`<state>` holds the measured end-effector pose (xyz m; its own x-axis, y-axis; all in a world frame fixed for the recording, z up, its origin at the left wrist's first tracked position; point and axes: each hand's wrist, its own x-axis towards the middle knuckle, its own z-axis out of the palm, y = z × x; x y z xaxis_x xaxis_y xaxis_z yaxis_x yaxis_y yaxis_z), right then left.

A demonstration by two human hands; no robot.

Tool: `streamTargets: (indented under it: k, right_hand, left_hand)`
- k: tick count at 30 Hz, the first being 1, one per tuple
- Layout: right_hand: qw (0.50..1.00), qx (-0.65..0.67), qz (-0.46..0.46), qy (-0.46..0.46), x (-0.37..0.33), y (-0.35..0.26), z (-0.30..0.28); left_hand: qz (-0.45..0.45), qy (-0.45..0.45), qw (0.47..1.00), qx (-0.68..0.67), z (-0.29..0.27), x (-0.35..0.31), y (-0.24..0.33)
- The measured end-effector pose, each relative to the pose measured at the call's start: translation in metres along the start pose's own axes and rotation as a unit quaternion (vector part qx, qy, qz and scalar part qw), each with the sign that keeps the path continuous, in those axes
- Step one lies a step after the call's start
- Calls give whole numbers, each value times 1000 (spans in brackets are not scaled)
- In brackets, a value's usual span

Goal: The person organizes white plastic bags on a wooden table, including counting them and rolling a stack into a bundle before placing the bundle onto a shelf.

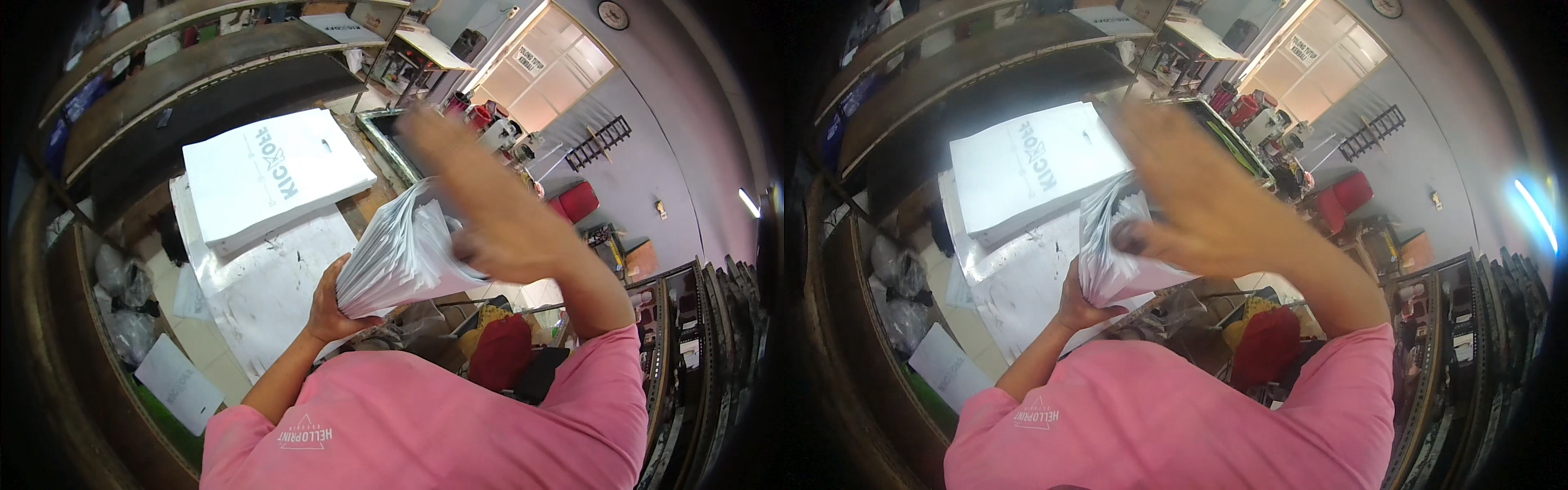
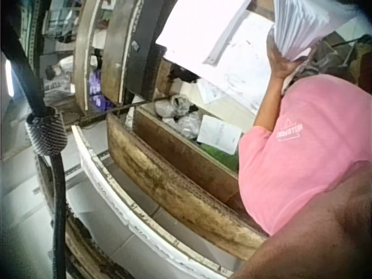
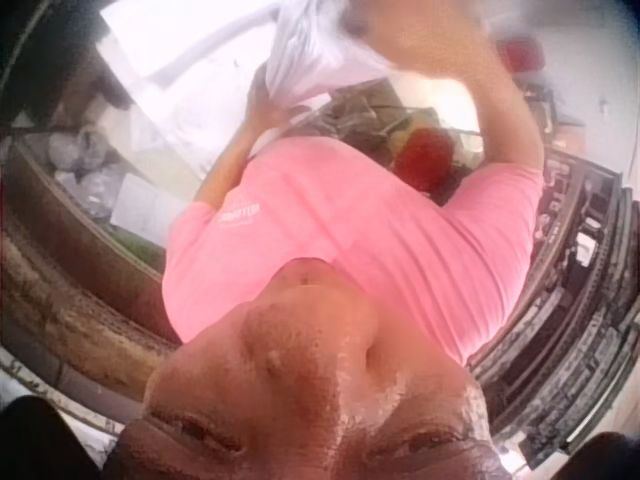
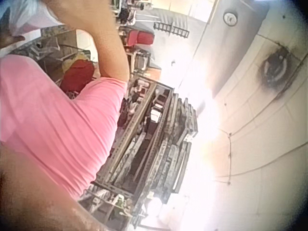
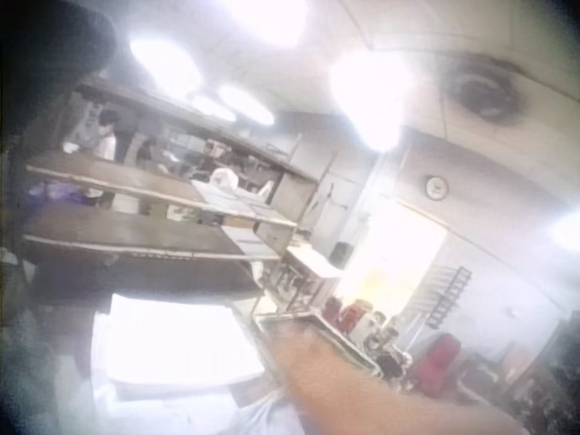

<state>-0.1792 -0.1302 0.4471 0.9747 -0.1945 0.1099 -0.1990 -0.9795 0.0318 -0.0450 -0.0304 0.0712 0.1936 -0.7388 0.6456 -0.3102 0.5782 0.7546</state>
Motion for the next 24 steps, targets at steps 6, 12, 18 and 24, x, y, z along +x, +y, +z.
streamTargets:
  k: [6,12,18,24]
  right_hand:
    - [999,36,18,26,-8,7,3]
    - [987,136,-5,86,-6,14,1]
    - [997,25,0,69,-8,11,-19]
    - [998,32,0,45,-7,15,-7]
  left_hand:
    - [17,12,1000,-7,-1,34,29]
    - [-5,5,1000,-8,-1,33,30]
    - [-12,6,1000,-10,-1,34,34]
    - [-2,26,999,-28,5,30,27]
